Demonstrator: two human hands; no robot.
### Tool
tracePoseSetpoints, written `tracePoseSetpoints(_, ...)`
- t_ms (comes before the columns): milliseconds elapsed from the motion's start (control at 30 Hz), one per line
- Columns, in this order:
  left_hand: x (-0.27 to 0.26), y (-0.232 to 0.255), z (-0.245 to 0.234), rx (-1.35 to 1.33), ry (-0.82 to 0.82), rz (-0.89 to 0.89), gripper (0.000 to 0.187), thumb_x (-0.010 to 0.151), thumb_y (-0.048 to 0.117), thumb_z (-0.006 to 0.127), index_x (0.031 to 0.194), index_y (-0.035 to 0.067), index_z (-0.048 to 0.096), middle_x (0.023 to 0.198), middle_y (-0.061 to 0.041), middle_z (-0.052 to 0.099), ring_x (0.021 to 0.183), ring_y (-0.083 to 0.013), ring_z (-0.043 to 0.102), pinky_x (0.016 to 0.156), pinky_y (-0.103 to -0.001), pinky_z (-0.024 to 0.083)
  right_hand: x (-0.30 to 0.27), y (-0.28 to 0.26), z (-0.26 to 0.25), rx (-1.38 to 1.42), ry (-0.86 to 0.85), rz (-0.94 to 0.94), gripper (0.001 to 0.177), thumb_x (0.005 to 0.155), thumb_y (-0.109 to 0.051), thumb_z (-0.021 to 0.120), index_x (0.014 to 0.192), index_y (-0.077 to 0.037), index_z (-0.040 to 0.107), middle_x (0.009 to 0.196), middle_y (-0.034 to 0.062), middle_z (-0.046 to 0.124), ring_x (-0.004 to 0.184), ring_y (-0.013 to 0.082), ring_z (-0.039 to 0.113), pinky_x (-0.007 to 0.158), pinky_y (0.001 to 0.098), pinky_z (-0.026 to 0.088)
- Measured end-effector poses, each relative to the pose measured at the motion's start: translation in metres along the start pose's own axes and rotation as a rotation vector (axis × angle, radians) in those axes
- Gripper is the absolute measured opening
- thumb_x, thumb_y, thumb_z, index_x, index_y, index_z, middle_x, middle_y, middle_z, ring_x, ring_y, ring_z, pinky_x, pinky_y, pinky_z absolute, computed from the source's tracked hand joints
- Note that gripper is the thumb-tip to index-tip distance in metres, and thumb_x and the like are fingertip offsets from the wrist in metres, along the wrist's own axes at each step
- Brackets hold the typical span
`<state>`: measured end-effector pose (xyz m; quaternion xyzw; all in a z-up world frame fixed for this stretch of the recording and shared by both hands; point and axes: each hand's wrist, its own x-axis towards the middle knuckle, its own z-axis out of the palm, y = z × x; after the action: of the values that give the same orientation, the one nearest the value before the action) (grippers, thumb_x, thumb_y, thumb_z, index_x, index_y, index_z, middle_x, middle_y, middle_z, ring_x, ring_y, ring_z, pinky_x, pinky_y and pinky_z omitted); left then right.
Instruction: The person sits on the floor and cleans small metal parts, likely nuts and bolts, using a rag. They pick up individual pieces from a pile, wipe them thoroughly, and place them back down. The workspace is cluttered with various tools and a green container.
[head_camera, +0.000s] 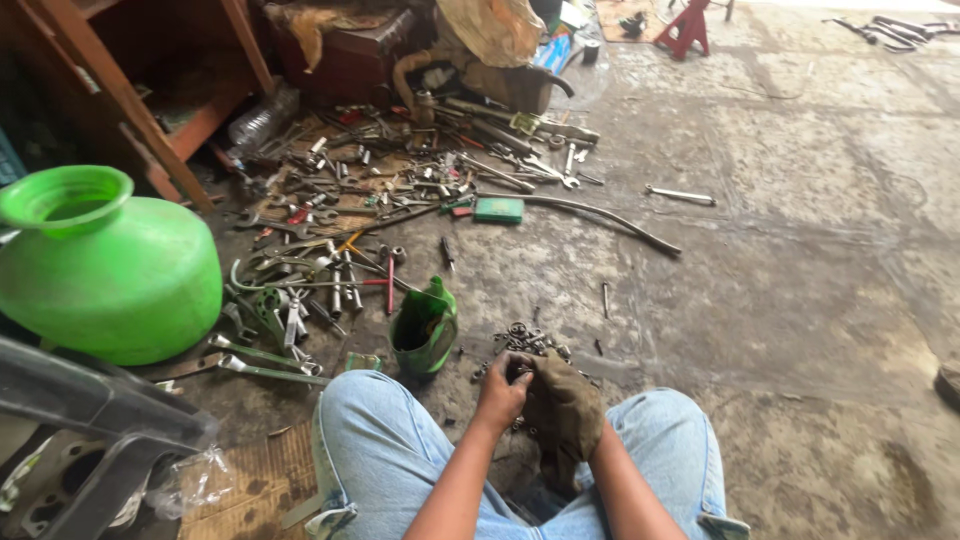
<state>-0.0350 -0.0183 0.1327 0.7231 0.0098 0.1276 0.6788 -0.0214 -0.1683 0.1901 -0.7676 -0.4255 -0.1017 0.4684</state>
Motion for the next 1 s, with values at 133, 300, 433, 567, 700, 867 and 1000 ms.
tracePoseSetpoints(133, -0.007, 0.009, -0.003, 0.334, 0.0, 0.071, 0.019, 0.084, -0.001, 0.067, 0.102, 0.003, 0.065, 0.099, -0.019, 0.071, 0.095, -0.0382, 0.069, 0.084, -0.045, 0.055, -0.021, 0.05, 0.018, -0.419, -0.258, 0.194, 0.042, 0.082, -0.019, 0.074, 0.12, -0.004, 0.062, 0.096, 0.0154, 0.062, 0.091, 0.0295, 0.063, 0.075, 0.0375, 0.052)
tracePoseSetpoints(300, -0.011, 0.034, -0.011, 0.643, -0.202, 0.176, 0.036, 0.081, -0.007, 0.055, 0.114, 0.005, 0.06, 0.115, -0.022, 0.065, 0.104, -0.0471, 0.063, 0.087, -0.053, 0.051, -0.058, 0.126, 0.049, -0.211, -0.261, 0.264, 0.026, 0.085, -0.018, 0.068, 0.108, -0.005, 0.064, 0.091, 0.0123, 0.063, 0.086, 0.025, 0.062, 0.073, 0.0364, 0.053)
tracePoseSetpoints(433, -0.01, 0.045, -0.004, 0.691, -0.214, 0.174, 0.022, 0.09, 0.005, 0.057, 0.112, 0.003, 0.056, 0.116, -0.024, 0.063, 0.105, -0.0479, 0.062, 0.086, -0.053, 0.051, -0.073, 0.143, 0.049, 0.142, -0.068, 0.369, 0.019, 0.09, -0.015, 0.061, 0.107, -0.006, 0.064, 0.092, 0.0077, 0.067, 0.084, 0.0211, 0.064, 0.075, 0.0343, 0.054)
tracePoseSetpoints(567, -0.003, 0.043, 0.004, 0.65, -0.189, -0.131, 0.027, 0.102, 0.029, 0.054, 0.101, 0.002, 0.057, 0.104, -0.023, 0.066, 0.098, -0.0456, 0.066, 0.084, -0.053, 0.051, -0.067, 0.133, 0.061, 0.486, 0.04, 0.683, 0.017, 0.102, -0.02, 0.059, 0.1, -0.005, 0.066, 0.088, 0.0072, 0.061, 0.081, 0.0192, 0.057, 0.07, 0.034, 0.051)
tracePoseSetpoints(700, 0.0, -0.001, 0.011, 0.525, 0.004, -0.217, 0.038, 0.1, 0.042, 0.052, 0.086, 0.008, 0.058, 0.085, -0.017, 0.062, 0.081, -0.0389, 0.061, 0.072, -0.048, 0.046, -0.055, 0.121, 0.073, -0.069, -0.108, 0.619, 0.014, 0.098, -0.017, 0.06, 0.099, -0.005, 0.067, 0.089, 0.0096, 0.063, 0.082, 0.0215, 0.058, 0.072, 0.0353, 0.051)
tracePoseSetpoints(867, 0.007, -0.079, 0.004, -0.044, -0.129, -0.858, 0.047, 0.097, 0.055, 0.052, 0.069, 0.018, 0.05, 0.063, -0.005, 0.047, 0.052, -0.0239, 0.042, 0.049, -0.038, 0.029, -0.056, 0.102, 0.088, -0.084, -0.254, 0.641, 0.013, 0.093, -0.014, 0.061, 0.097, -0.005, 0.068, 0.09, 0.0127, 0.066, 0.082, 0.0243, 0.06, 0.073, 0.0368, 0.052)
tracePoseSetpoints(1000, 0.016, -0.109, -0.011, -0.269, -0.151, -1.117, 0.052, 0.095, 0.06, 0.051, 0.059, 0.024, 0.042, 0.051, 0.003, 0.036, 0.034, -0.0144, 0.028, 0.036, -0.031, 0.017, -0.043, 0.087, 0.083, -0.088, -0.232, 0.461, 0.012, 0.089, -0.011, 0.061, 0.096, -0.005, 0.07, 0.09, 0.0151, 0.068, 0.083, 0.0267, 0.061, 0.075, 0.038, 0.052)
